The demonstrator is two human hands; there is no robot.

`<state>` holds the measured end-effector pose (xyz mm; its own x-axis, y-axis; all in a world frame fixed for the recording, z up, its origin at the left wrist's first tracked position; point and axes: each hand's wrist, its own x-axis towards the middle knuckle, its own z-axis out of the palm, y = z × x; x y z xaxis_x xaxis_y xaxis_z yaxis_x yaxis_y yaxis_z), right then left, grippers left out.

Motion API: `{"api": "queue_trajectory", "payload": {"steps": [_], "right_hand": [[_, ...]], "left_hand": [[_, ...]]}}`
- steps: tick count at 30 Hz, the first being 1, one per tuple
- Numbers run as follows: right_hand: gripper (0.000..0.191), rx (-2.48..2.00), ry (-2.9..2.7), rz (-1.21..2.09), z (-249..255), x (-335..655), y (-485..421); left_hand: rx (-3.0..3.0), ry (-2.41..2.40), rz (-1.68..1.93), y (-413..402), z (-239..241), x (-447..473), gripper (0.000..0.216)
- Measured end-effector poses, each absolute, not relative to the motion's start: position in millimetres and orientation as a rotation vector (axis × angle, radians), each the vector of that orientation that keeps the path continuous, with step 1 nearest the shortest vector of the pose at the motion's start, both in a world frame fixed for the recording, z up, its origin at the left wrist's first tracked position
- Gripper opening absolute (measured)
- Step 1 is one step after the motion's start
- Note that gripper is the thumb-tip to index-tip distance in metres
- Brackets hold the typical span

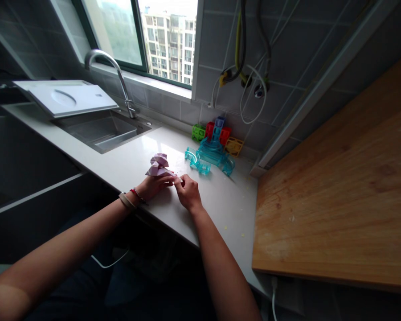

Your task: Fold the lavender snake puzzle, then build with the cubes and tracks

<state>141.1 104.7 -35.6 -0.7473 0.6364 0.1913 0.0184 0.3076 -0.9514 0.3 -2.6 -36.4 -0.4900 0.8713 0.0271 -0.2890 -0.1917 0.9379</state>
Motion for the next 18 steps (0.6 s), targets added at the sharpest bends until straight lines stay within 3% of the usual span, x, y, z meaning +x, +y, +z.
{"api": "queue_trajectory", "payload": {"steps": [7, 12, 18], "right_hand": [[0.052, -0.550, -1.860, 1.983, -40.5, 134.0, 105.1], [0.052, -0.493, -1.686, 2.371, -35.1, 135.3, 106.5], [0.052, -0.548, -1.480, 2.360, -36.6, 133.3, 107.4]], "left_hand": [[0.752, 1.147, 1.800, -6.7, -40.2, -3.1, 0.034], [0.732, 1.093, 1.790, -6.1, -49.0, -9.7, 0.032], [0.683, 1.018, 1.786, -6.4, -46.1, -11.9, 0.044]]}}
